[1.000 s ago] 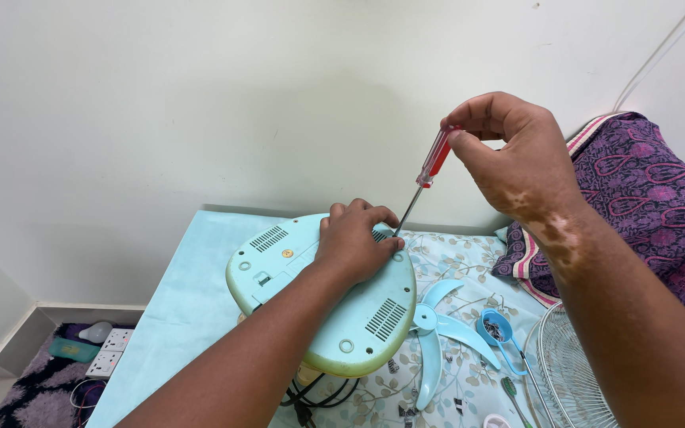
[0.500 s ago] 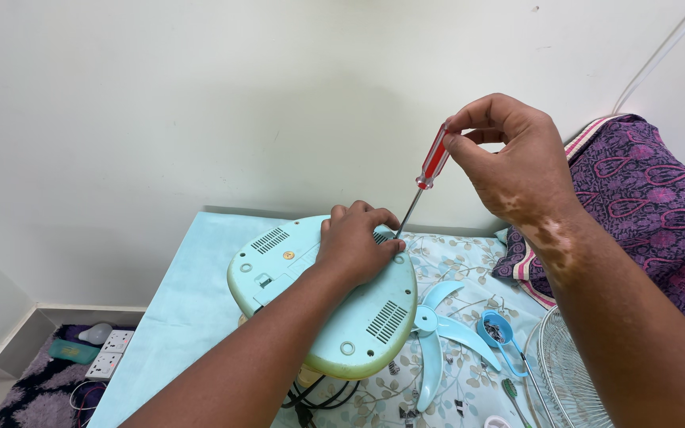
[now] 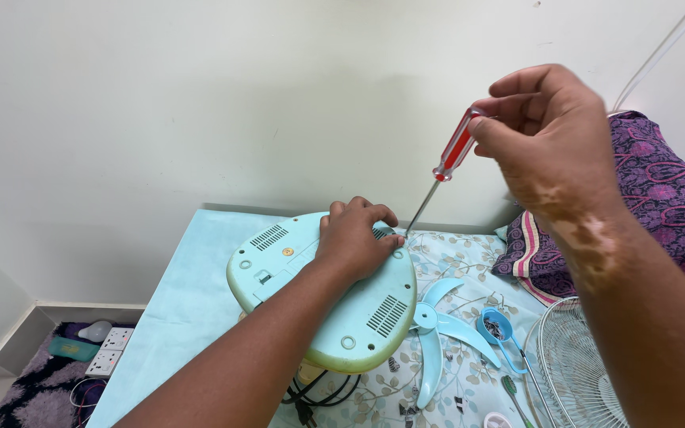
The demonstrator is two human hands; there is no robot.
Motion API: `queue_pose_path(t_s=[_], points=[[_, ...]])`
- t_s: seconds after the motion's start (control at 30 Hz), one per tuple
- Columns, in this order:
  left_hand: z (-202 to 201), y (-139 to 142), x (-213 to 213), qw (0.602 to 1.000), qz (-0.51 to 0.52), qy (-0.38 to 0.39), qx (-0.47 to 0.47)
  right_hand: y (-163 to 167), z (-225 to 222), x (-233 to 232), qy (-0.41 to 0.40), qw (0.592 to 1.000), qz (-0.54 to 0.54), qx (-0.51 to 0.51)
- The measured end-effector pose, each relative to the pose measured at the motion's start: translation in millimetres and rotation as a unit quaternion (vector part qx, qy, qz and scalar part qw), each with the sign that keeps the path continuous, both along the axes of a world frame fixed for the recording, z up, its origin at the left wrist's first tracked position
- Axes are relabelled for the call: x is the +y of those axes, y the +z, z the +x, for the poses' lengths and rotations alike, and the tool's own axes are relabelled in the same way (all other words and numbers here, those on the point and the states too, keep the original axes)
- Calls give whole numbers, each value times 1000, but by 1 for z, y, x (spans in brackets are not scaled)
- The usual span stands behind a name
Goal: The person brushes dust from the exposed motor housing of a disassembled table fan using a toothbrush, then flips the fan over and unscrews the rear cover screws with a screwdriver, working on the screws one at a time.
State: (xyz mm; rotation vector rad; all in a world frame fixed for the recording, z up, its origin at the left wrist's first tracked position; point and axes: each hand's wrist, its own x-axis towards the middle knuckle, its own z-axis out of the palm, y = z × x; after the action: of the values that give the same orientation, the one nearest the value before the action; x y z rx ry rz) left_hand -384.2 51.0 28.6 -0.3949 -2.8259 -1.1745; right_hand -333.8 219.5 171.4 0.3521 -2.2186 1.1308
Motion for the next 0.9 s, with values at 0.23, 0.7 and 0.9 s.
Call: queue_pose_path(t_s=[0.23, 0.7, 0.9], points=[[-3, 0, 3, 1000, -20, -3, -11, 2, 17, 7, 15, 999, 26, 23], [-8, -11, 5, 1000, -14, 4, 10, -14, 18, 27, -65, 996, 55, 35], [-8, -8, 6, 998, 20, 49, 19, -20, 13, 27, -44, 999, -4, 3]])
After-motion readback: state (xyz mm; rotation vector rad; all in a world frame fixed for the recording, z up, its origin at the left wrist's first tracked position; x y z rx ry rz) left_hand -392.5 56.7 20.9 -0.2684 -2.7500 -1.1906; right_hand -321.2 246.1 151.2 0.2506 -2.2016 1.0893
